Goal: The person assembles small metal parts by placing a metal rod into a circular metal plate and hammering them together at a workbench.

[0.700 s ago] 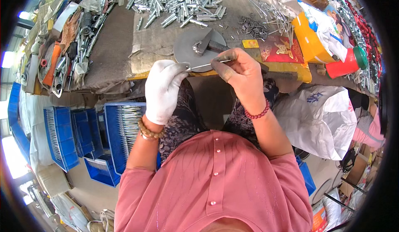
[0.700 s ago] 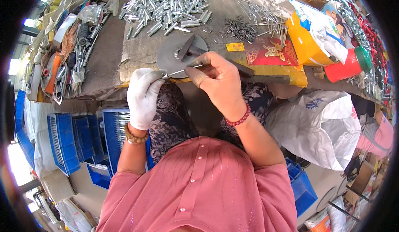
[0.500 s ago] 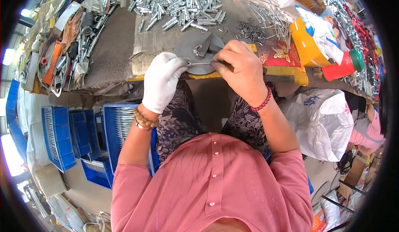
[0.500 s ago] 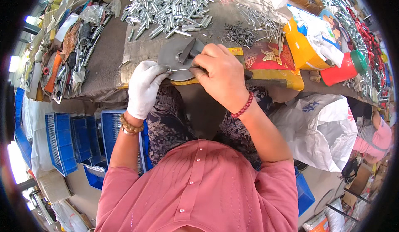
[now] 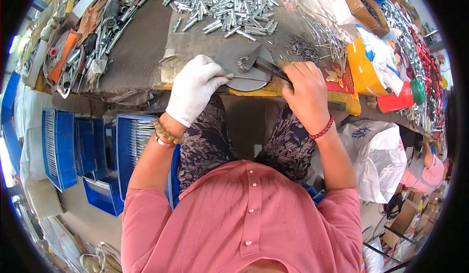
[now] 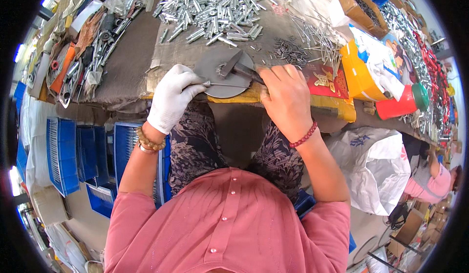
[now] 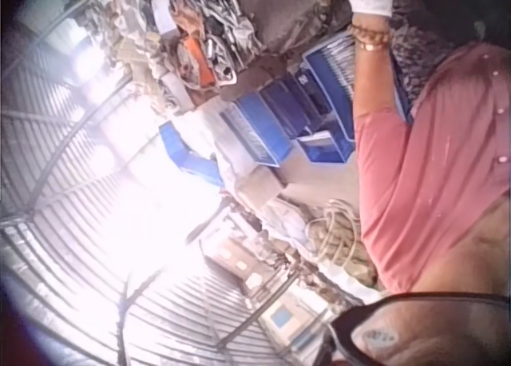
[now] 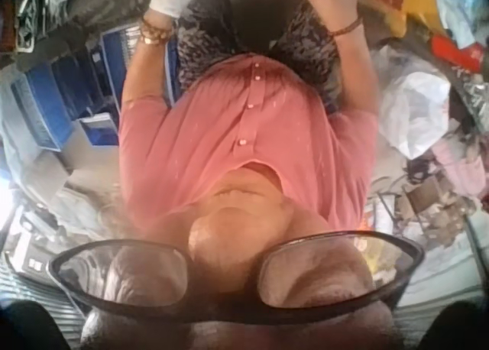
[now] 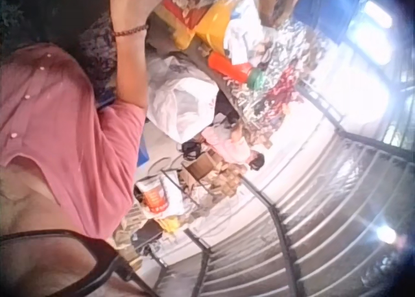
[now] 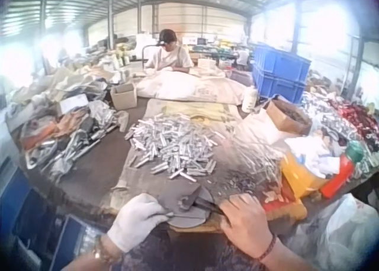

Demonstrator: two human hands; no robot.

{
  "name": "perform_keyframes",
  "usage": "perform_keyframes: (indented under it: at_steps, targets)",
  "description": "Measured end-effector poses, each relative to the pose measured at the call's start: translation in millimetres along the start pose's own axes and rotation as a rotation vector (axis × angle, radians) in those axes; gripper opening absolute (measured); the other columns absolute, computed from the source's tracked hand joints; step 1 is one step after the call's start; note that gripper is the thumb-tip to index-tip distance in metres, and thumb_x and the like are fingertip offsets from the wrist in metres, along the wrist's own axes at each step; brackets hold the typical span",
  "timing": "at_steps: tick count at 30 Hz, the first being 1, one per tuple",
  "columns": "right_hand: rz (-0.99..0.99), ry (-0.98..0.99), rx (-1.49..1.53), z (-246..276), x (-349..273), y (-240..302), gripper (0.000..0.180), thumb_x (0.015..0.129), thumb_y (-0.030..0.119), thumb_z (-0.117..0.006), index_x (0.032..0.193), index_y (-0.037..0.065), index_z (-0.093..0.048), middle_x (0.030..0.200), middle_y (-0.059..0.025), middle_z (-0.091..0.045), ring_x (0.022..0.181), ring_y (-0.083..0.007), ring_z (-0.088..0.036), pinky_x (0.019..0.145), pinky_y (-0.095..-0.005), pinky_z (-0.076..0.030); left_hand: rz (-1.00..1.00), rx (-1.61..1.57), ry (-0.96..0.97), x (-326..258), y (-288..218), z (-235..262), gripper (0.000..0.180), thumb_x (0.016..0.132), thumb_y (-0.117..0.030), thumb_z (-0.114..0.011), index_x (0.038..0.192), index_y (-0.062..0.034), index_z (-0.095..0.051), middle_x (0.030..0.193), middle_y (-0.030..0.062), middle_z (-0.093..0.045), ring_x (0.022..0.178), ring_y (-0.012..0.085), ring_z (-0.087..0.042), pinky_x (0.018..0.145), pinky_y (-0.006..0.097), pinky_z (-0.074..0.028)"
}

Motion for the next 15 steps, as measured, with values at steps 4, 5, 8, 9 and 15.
perform_keyframes:
  at_steps: [4,5,8,9,15]
  targets:
    - [0.034,-0.139,0.043,14.3,-0.8,12.4,0.04,0.078,0.001,-0.075,0.117,0.008,-0.074,0.103,-0.0084,-0.066,0.098,-0.0306,-0.065,0.084,-0.0416,-0.055,-0.019,-0.015,-0.018,-1.4,1.6,3.6,0.013,0.083,-0.009,-0.08,0.095,-0.0039,-0.076,0.093,0.0105,-0.065,0.092,0.0303,-0.064,0.083,0.038,-0.052]
    - [0.009,-0.109,0.146,15.8,-2.3,16.5,0.041,0.079,0.0,-0.074,0.119,0.01,-0.075,0.103,-0.0083,-0.066,0.094,-0.0298,-0.067,0.079,-0.0406,-0.055,-0.06,-0.017,-0.025,-1.2,1.9,4.0,0.013,0.083,-0.009,-0.08,0.094,-0.0041,-0.076,0.093,0.0106,-0.065,0.092,0.0306,-0.064,0.083,0.039,-0.052]
    - [0.017,-0.076,0.284,15.5,-2.0,28.3,0.046,0.081,-0.004,-0.074,0.122,0.016,-0.076,0.102,-0.0082,-0.065,0.084,-0.0275,-0.07,0.069,-0.0383,-0.056,-0.108,-0.019,-0.026,0.4,3.3,2.9,0.012,0.084,-0.009,-0.08,0.094,-0.0041,-0.075,0.093,0.0108,-0.065,0.092,0.031,-0.065,0.083,0.039,-0.052]
    - [0.042,-0.112,0.246,13.9,-2.6,30.9,0.048,0.08,-0.005,-0.073,0.123,0.017,-0.077,0.102,-0.0074,-0.065,0.084,-0.0271,-0.07,0.07,-0.0383,-0.056,-0.111,-0.015,-0.022,-0.1,3.9,2.8,0.012,0.084,-0.008,-0.08,0.093,-0.0041,-0.074,0.094,0.0108,-0.065,0.093,0.0311,-0.065,0.083,0.04,-0.052]
    - [0.09,-0.221,0.129,1.7,-9.8,32.3,0.051,0.079,-0.006,-0.073,0.123,0.02,-0.079,0.1,-0.0049,-0.064,0.083,-0.0254,-0.069,0.069,-0.0375,-0.056,-0.112,-0.052,-0.019,1.0,5.6,2.4,0.013,0.083,-0.008,-0.08,0.094,-0.0044,-0.075,0.094,0.0106,-0.065,0.093,0.0309,-0.065,0.083,0.039,-0.053]
Point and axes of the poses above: each hand's wrist, its own x-axis towards the middle knuckle, its own z-axis out of the back of the hand, y = z × x, the point moved 3 cm from there along x, towards the middle knuckle
